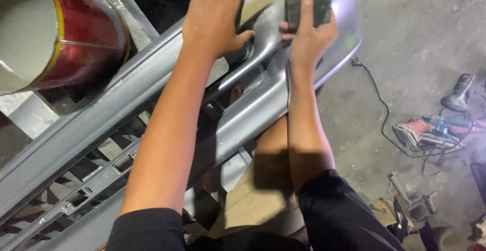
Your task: Wet sanding a silver car grille component using sandpaper and water to prepare it for finishing.
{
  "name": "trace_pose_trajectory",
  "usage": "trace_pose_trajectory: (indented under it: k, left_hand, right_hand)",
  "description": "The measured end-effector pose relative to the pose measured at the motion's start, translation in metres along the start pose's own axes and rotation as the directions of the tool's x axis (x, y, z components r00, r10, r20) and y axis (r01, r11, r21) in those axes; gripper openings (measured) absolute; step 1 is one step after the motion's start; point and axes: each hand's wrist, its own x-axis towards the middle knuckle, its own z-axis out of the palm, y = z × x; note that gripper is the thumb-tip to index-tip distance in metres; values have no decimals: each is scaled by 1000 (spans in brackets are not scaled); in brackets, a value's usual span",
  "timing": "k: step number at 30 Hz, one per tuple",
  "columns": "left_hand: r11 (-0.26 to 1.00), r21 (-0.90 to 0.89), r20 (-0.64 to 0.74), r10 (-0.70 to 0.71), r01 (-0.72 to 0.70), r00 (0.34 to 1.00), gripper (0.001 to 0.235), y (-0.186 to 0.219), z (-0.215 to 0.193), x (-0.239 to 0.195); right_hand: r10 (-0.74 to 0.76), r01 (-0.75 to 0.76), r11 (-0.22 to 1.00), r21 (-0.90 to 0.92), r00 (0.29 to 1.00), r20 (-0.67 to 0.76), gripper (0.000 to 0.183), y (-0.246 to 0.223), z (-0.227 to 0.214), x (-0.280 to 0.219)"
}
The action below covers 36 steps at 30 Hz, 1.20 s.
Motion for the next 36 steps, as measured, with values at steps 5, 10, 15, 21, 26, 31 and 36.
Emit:
trace_pose_trajectory:
  k: [5, 10, 15, 21, 26, 31, 36]
  left_hand:
    - [997, 78, -27, 12, -10, 1000, 88, 2, 0, -2]
    - [996, 74, -133, 66, -56, 989, 62, 4, 2, -5]
    - [999, 33, -179, 34, -29, 983, 58, 10, -8, -4]
    - [996, 86, -94, 17, -9, 995, 74, 15, -1, 1]
    - [989, 148, -101, 24, -9, 995, 72, 17, 10, -2]
    - [950, 294, -124, -74, 108, 990, 80, 26, 31, 7]
    - [961, 198, -159, -163, 194, 974, 73, 37, 30, 18]
  right_hand:
    - [73, -73, 997, -11, 997, -11, 27, 2, 2, 2]
    - [69, -69, 997, -27, 998, 13, 29, 2, 1, -1]
    - [64, -64, 997, -44, 998, -3, 32, 1, 4, -2]
    - [26, -30, 998, -54, 997, -71, 31, 3, 5, -1]
    - [35, -34, 999, 16, 996, -78, 29, 1, 6, -5]
    - [9, -7, 1000, 19, 998, -68, 26, -6, 8, -3]
    - [-25, 26, 999, 18, 996, -81, 26, 1, 9, -2]
